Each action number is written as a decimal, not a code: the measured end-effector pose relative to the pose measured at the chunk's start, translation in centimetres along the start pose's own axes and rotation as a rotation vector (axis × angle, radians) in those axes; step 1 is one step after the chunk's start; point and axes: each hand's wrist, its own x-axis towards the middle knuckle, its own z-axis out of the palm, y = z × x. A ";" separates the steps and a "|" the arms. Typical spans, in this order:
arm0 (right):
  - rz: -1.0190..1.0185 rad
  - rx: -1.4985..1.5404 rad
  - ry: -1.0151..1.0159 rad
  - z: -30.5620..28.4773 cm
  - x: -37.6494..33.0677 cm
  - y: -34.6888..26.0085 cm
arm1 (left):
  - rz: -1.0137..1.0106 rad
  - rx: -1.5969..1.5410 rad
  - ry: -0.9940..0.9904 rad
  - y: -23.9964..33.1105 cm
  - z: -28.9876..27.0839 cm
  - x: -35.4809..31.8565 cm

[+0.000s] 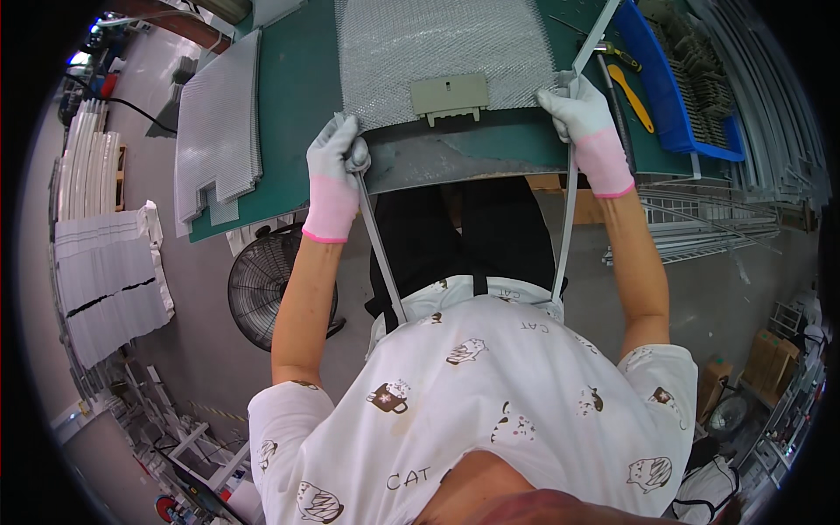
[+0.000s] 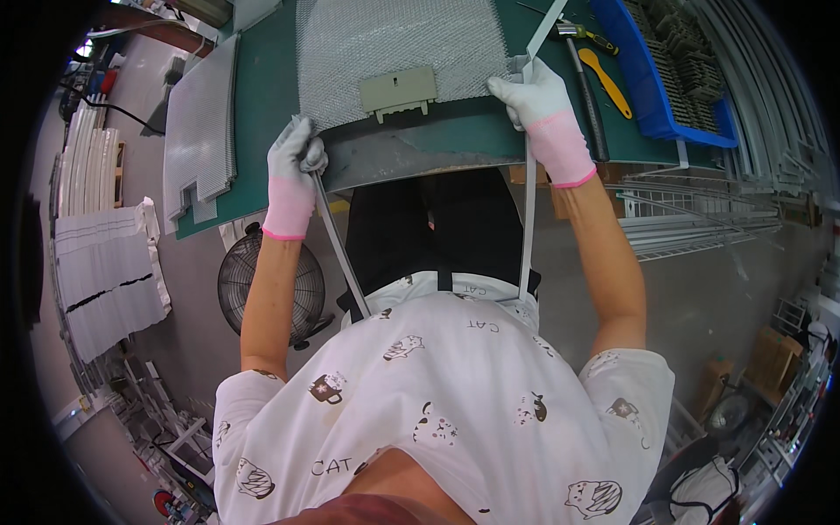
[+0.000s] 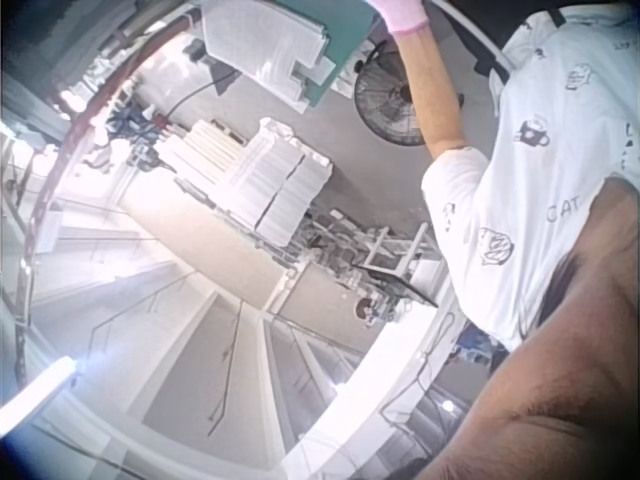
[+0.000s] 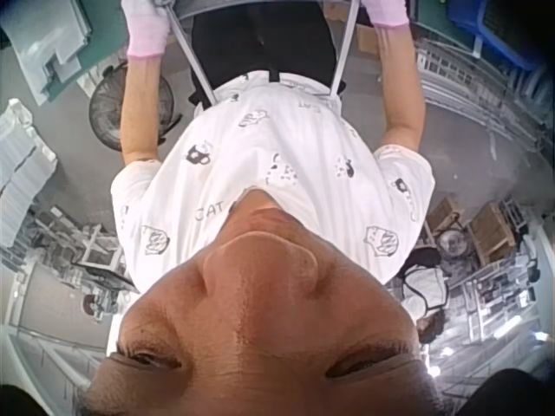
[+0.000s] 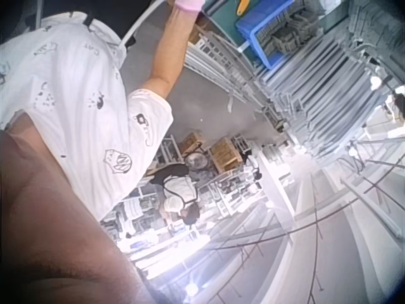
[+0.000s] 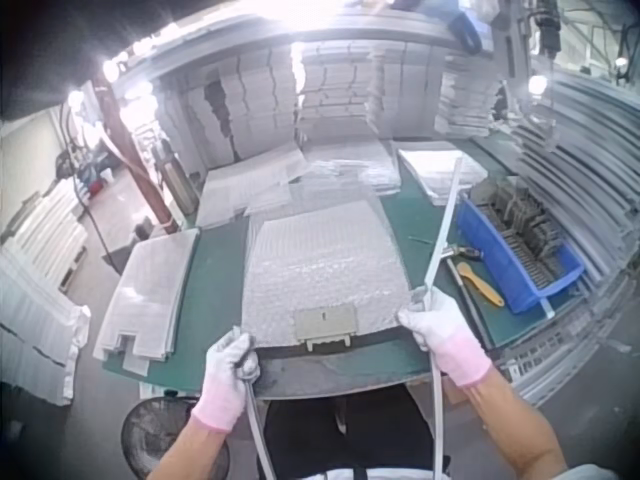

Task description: Assembling metal mesh filters by fitting them into frames and attaching handles and latches.

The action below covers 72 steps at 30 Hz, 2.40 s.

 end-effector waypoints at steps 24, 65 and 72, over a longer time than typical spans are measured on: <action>-0.048 0.081 -0.143 -0.1 -1.1 -1.7 | -0.071 -0.034 0.136 0.6 2.1 -0.5; 0.094 0.060 0.072 0.7 -1.2 0.2 | -0.162 -0.532 -0.070 -6.6 17.9 1.1; 0.073 0.017 0.137 1.2 -0.9 0.4 | -0.185 -0.575 -0.059 -6.5 17.8 1.2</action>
